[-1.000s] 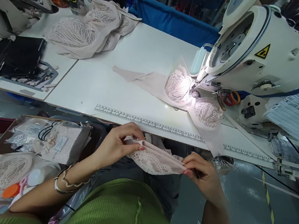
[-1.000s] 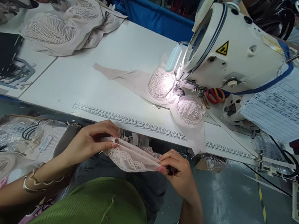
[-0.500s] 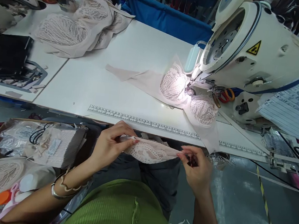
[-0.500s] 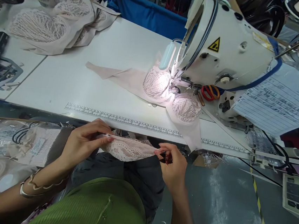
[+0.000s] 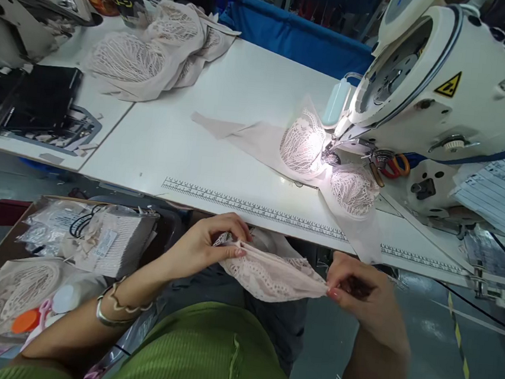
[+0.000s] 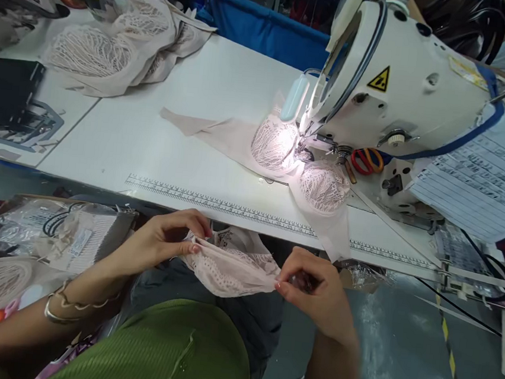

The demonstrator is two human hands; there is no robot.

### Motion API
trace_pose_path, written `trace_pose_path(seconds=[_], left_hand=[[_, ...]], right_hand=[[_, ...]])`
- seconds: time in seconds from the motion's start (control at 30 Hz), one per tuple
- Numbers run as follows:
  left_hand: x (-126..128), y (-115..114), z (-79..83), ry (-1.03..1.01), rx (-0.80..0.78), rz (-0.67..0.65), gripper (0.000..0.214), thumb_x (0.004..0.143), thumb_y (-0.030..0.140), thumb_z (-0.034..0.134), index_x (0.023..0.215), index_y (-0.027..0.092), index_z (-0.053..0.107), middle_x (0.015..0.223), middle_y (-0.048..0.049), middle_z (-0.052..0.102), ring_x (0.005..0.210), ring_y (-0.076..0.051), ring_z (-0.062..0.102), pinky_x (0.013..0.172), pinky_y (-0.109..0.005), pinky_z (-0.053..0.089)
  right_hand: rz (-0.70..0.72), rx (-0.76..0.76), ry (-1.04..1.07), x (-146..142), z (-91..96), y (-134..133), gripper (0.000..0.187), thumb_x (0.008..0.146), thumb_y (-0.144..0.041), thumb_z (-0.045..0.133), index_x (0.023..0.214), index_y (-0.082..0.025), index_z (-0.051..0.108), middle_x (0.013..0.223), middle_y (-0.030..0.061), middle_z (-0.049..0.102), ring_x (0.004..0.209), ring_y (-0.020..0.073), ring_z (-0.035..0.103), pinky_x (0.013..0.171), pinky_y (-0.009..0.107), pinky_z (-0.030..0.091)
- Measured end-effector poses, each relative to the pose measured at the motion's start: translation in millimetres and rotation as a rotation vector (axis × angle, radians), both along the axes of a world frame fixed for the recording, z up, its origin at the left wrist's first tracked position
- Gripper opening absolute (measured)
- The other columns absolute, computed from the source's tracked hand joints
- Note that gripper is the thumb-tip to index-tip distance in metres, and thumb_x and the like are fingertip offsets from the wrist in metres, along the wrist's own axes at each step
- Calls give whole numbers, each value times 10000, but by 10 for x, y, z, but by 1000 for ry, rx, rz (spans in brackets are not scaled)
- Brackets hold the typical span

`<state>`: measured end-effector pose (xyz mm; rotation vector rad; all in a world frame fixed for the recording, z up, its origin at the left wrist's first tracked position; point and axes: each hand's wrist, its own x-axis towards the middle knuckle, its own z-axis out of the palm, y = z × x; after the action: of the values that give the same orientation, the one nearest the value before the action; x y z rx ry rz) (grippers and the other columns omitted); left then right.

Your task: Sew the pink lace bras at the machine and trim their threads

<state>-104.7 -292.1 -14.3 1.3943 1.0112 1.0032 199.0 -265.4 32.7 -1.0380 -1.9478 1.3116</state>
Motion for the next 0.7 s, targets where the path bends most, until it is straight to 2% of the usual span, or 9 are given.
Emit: trace_pose_path(seconds=[0.1, 0.17, 0.23, 0.3, 0.33, 0.4, 0.47, 0.6, 0.7], left_hand=[[127, 44, 70, 103, 65, -285, 472, 771, 385, 839, 1166, 204, 655, 1218, -109, 628, 1136, -246, 593, 951, -334, 483], [282, 43, 88, 123, 155, -334, 374, 823, 359, 796, 1125, 190, 655, 1155, -99, 629, 1087, -223, 588, 917, -307, 480], [428, 27, 75, 101, 212, -307, 131, 936, 295, 661, 915, 166, 665, 955, -68, 633, 940, -184, 592, 819, -270, 478], [511, 18, 44, 70, 210, -245, 209, 976, 237, 579, 789, 164, 637, 833, -46, 609, 847, -165, 575, 748, -252, 461], [525, 20, 28, 57, 185, -226, 216, 971, 223, 579, 769, 166, 632, 809, -41, 603, 824, -162, 569, 727, -247, 454], [514, 37, 3, 39, 102, -199, 202, 946, 212, 603, 750, 167, 627, 790, -30, 589, 771, -151, 555, 682, -238, 436], [482, 61, -9, 28, 32, -184, 197, 927, 205, 610, 735, 163, 619, 774, -19, 567, 721, -135, 537, 643, -227, 413], [446, 87, -3, 17, 16, -182, 201, 926, 200, 599, 730, 158, 614, 773, -13, 559, 716, -123, 535, 650, -219, 401], [449, 85, 16, 24, 26, -183, 201, 931, 218, 603, 739, 162, 613, 805, -21, 573, 747, -130, 549, 671, -220, 416]], right_hand=[[-1, 14, -118, -230, 51, -31, 120, 827, -163, 681, 717, -211, 673, 677, -11, 594, 559, 103, 483, 504, 239, 362], [-9, 46, -175, -398, 23, -70, 107, 805, -132, 674, 725, -203, 668, 692, -9, 602, 588, 107, 517, 524, 231, 382], [0, 70, -191, -494, -52, -110, 107, 816, -142, 665, 732, -207, 659, 701, -5, 607, 615, 116, 539, 542, 229, 403], [-16, 74, -184, -490, -149, -142, 54, 854, -206, 673, 805, -220, 656, 721, -3, 626, 623, 122, 553, 549, 231, 417], [-39, 70, -171, -458, -197, -152, 52, 864, -256, 690, 863, -228, 647, 737, -4, 640, 609, 120, 549, 544, 232, 420], [-95, 63, -139, -367, -279, -162, 198, 847, -355, 738, 944, -241, 608, 761, -8, 663, 556, 110, 509, 514, 234, 411], [-109, 73, -129, -283, -328, -155, 247, 827, -388, 765, 920, -245, 586, 778, -5, 673, 526, 101, 464, 491, 236, 397], [-18, 131, -113, -230, -336, -118, 104, 879, -287, 701, 848, -238, 615, 852, 15, 694, 560, 101, 492, 513, 240, 409], [-51, 128, -58, -257, -314, -106, 75, 911, -213, 630, 839, -232, 636, 880, 17, 704, 543, 92, 491, 498, 237, 392]])
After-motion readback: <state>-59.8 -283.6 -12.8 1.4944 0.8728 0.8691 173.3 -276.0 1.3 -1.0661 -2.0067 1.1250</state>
